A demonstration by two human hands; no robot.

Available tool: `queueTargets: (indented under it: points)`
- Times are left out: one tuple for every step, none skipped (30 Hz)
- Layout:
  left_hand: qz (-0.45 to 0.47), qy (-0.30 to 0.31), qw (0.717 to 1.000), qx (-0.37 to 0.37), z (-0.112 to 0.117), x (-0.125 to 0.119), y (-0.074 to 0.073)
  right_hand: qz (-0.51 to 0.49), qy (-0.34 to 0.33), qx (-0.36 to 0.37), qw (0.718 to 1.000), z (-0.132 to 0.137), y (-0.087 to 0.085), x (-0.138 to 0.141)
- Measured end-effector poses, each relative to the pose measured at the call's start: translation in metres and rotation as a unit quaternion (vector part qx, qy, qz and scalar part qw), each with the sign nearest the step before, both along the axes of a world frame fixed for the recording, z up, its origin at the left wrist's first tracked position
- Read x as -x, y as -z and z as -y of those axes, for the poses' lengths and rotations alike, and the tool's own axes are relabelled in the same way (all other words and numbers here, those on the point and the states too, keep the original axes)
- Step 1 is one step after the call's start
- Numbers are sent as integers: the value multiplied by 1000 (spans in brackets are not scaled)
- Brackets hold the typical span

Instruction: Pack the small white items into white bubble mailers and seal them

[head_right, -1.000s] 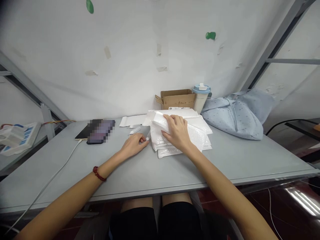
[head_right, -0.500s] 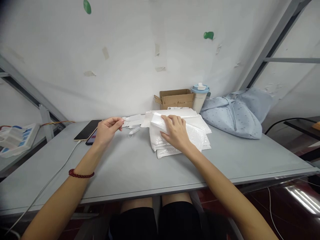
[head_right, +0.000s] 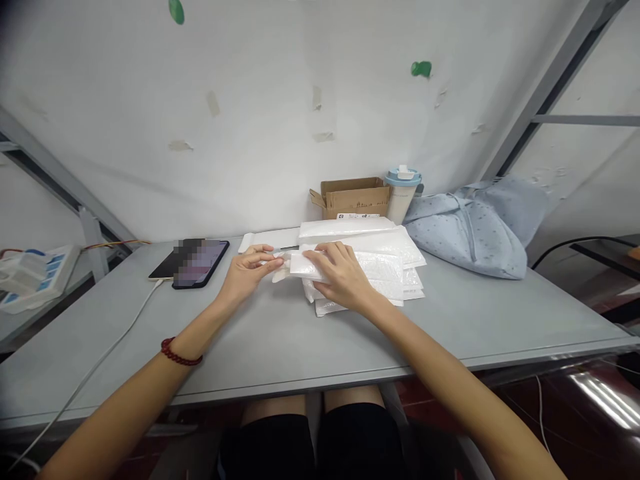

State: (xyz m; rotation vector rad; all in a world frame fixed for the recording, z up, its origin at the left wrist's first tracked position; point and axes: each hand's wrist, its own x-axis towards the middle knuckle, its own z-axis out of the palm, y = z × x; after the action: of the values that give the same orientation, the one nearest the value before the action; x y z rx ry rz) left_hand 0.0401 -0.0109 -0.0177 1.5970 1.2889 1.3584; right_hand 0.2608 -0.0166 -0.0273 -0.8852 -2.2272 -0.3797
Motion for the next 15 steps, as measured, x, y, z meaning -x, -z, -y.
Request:
queueTargets:
  points:
    - [28, 18, 999, 29, 1, 0, -1, -2, -2, 3, 1000, 0, 0, 0]
    - [54, 36, 996, 58, 2, 0, -3, -3, -5, 5, 1000, 0, -1, 0]
    - [75, 52, 992, 84, 3, 0, -4, -2, -7, 8, 1000, 0, -1, -1]
    - [89, 65, 989, 104, 4, 0, -6, -2, -8, 10, 1000, 0, -1, -1]
    - [96, 77, 985, 119, 4, 0, -7, -2, -9, 13, 1000, 1, -1, -1]
    - [102, 89, 982, 131, 5, 0, -7, -3, -10, 17, 1000, 0, -1, -1]
    - [108, 101, 979, 139, 5, 1, -8, -4, -12, 22, 1000, 0, -1, -2]
    - [116, 114, 976, 147, 5, 2, -8, -4, -15, 27, 999, 0, -1, -2]
    - [126, 128, 971, 157, 4, 3, -8, -4, -19, 32, 999, 0, -1, -2]
    - [136, 142, 966, 166, 4, 3, -8, -3, -23, 35, 999, -1, -1, -3]
    - [146, 152, 962, 173, 3, 4, -7, -4, -27, 35, 999, -1, -1, -3]
    - [155, 155, 959, 177, 3, 4, -7, -5, -28, 35, 999, -1, -1, -3]
    - [163, 150, 958, 180, 2, 4, -6, -4, -28, 33, 999, -1, -1, -3]
    - [170, 139, 958, 182, 2, 3, -6, -3, -27, 28, 999, -1, -2, -3]
    - [177, 123, 959, 183, 1, 2, -5, 3, -22, 20, 1000, 0, -3, -3]
